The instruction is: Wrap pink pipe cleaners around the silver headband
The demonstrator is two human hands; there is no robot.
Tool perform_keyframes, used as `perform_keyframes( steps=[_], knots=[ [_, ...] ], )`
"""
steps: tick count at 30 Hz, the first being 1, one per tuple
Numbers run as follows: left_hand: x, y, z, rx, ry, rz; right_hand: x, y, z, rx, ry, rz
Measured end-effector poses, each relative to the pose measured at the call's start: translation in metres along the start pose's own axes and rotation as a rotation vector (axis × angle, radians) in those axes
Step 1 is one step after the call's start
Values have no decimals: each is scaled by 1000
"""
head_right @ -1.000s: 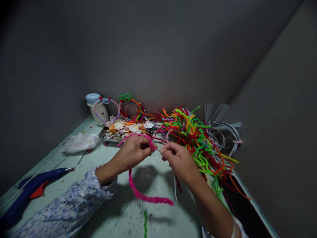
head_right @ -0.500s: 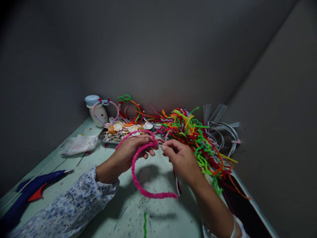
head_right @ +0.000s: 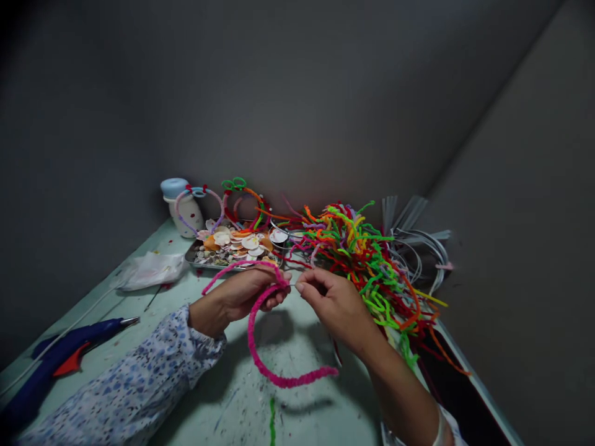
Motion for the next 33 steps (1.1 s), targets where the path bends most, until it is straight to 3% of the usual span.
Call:
perform_keyframes(
  steps=[14,23,33],
  knots=[
    [-14,-3,1,51,-182,-99,-2,0,3,3,78,-25],
    [-7,6,-32,372,-409,-57,-1,0,-1,-3,99,-26],
    [-14,2,-25,227,-629,-208,1,-1,-2,-3,91,-7]
  ],
)
Point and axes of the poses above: each hand's wrist, its own y-axis away from the middle knuckle, its own x-axis out of the palm, z = x × y, the point moved 10 cm from there along -y, towards the middle knuckle, and after that the axes turned 2 degrees about x, right-handed, at the moved point
